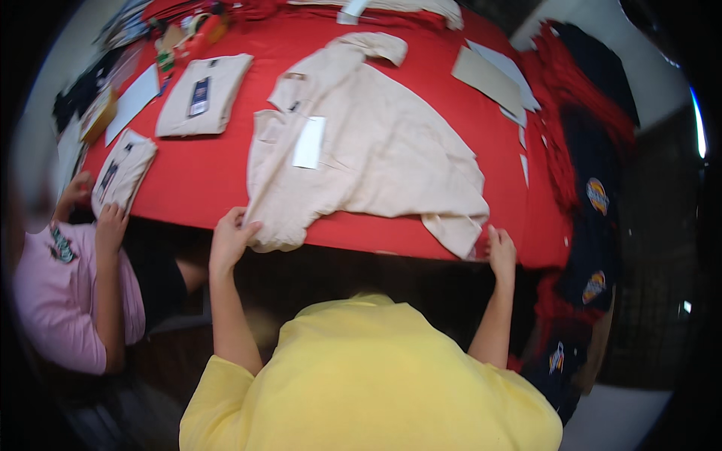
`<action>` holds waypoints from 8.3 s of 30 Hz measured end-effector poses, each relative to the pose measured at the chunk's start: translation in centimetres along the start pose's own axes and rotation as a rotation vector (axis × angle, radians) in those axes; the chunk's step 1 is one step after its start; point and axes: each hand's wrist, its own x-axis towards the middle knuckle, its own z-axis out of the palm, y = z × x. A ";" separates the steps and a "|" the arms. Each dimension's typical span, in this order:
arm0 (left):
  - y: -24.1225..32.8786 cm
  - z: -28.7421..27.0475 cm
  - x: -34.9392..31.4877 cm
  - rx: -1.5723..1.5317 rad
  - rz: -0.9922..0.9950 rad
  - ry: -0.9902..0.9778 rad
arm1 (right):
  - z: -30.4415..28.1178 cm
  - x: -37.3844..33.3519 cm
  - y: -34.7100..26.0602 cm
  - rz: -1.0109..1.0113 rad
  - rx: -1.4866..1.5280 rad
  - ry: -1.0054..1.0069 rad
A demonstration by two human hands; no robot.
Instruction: The person folds several shirts on a table, aligning the sleeves and body before stacking them.
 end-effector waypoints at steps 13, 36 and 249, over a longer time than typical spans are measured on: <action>7.1 -3.7 0.1 -0.505 0.258 0.224 | -0.8 -1.0 -3.3 -0.137 0.963 -0.091; 4.2 -10.5 -8.8 -0.675 0.459 -0.063 | -12.1 -4.5 -1.9 -0.400 1.276 -0.159; 8.5 7.8 14.5 0.704 0.308 0.540 | 24.8 1.0 -34.5 -1.544 -0.043 -0.644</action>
